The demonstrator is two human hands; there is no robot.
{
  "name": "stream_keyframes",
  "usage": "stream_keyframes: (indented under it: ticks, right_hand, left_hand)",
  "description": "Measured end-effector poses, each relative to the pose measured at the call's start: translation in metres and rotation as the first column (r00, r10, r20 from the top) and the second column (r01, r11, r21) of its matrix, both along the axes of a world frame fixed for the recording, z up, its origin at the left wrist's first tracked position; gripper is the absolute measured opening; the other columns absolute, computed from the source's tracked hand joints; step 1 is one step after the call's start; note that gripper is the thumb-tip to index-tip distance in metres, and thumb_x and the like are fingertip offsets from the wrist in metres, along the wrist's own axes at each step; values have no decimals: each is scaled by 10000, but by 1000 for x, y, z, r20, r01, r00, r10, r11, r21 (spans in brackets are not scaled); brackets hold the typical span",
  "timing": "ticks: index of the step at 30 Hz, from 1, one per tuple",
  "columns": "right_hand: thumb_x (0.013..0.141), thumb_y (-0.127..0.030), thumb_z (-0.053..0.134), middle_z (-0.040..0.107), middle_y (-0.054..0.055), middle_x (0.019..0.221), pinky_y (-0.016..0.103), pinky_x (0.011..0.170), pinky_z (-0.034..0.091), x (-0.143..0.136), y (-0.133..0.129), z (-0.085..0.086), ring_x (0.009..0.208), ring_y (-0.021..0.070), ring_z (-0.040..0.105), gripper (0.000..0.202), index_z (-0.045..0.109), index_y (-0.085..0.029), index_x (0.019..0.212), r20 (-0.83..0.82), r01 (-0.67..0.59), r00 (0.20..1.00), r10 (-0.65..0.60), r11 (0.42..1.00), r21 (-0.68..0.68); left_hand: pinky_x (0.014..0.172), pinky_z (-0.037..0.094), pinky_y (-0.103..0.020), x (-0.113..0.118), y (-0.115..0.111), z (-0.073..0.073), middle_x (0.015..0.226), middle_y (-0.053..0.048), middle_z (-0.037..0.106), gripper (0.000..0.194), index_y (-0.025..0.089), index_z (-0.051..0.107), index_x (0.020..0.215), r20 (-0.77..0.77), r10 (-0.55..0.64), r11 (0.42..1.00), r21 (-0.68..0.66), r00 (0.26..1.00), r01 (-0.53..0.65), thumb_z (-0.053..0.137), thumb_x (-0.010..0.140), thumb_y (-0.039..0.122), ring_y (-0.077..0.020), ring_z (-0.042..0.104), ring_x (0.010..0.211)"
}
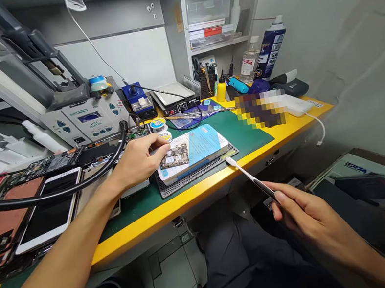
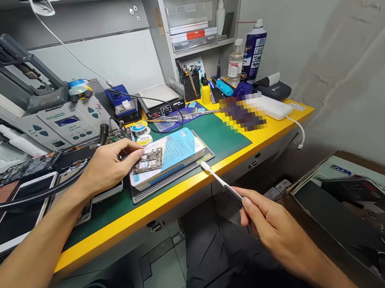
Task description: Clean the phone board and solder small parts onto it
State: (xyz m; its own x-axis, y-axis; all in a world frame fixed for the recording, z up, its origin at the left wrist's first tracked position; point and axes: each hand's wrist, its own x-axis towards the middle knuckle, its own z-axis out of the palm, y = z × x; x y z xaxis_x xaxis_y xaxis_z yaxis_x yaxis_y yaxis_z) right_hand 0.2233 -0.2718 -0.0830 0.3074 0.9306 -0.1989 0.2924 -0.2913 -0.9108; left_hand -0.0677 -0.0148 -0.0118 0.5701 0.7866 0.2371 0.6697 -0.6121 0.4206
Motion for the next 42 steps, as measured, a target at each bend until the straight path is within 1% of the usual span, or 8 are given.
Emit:
stream_keyframes:
  ticks: [8, 13, 18, 21, 24, 28, 34, 42]
  right_hand:
    - [1062, -453, 380, 478, -25, 665, 239, 508, 370, -87, 12, 3, 570, 151, 433, 534, 645, -139, 1402, -63, -253, 966, 251, 967, -24]
    - [865, -219, 638, 590, -22, 657, 195, 509, 391, -146, 11, 6, 551, 121, 515, 488, 765, -246, 1336, -151, -842, 533, 833, 539, 3]
    - [1085, -343, 433, 807, 89, 1108, 280, 775, 615, -73, 1, 6, 902, 213, 754, 471, 646, -265, 1498, 54, -236, 972, 230, 959, 158]
    - [1069, -399, 501, 707, 119, 1444, 381, 1075, 570, -52, 3, -3, 1285, 281, 691, 472, 650, -237, 1486, 179, 22, 982, -65, 972, 234]
    - [1071, -314, 437, 786, 166, 1234, 317, 874, 626, -85, 8, -7, 1009, 251, 781, 518, 595, -162, 1540, 134, -235, 968, 210, 947, 217]
    - [1016, -252, 559, 745, 5, 752, 186, 500, 461, -137, 10, 4, 571, 145, 662, 457, 688, -307, 1450, -109, -826, 544, 832, 553, 106]
    - [1114, -380, 409, 798, 138, 1173, 345, 964, 619, -78, 11, 2, 1101, 261, 772, 518, 554, -184, 1571, 76, -239, 971, 228, 945, 225]
    - [1103, -354, 386, 774, 174, 1251, 377, 961, 624, -87, 19, -16, 1191, 289, 748, 507, 543, -140, 1535, 166, -49, 986, 14, 977, 209]
  left_hand:
    - [923, 626, -432, 0, 3, -1, 1200, -76, 724, 292, 160, 699, 1194, -7, 22, 999, -29, 1000, -22, 672, 1035, 403, -226, 718, 1043]
    - [929, 626, -439, -1, 6, 2, 1243, -86, 711, 313, 166, 686, 1238, -28, 9, 998, -57, 1000, -10, 672, 1035, 404, -233, 714, 1066]
    - [929, 628, -443, -2, 9, 1, 1266, -90, 702, 331, 167, 675, 1266, -28, -10, 997, -78, 1000, 8, 675, 1032, 403, -239, 711, 1080]
    - [932, 628, -449, -3, 9, 1, 1280, -94, 697, 346, 166, 667, 1284, -27, -13, 996, -88, 1000, 11, 679, 1030, 402, -244, 710, 1090]
    - [946, 624, -458, -2, 8, 1, 1299, -98, 691, 353, 170, 664, 1295, -34, 0, 996, -94, 999, -3, 678, 1030, 402, -249, 706, 1109]
    - [955, 621, -462, -2, 6, 3, 1311, -98, 687, 354, 173, 664, 1299, -50, 25, 994, -102, 998, -30, 676, 1031, 404, -253, 703, 1120]
    - [953, 622, -462, -3, 8, 3, 1306, -97, 689, 355, 171, 665, 1296, -28, 9, 994, -108, 1000, -12, 677, 1031, 406, -254, 703, 1117]
    - [938, 626, -448, -6, 9, 0, 1286, -93, 696, 339, 173, 672, 1278, 2, -8, 993, -117, 1000, 9, 671, 1034, 409, -244, 708, 1094]
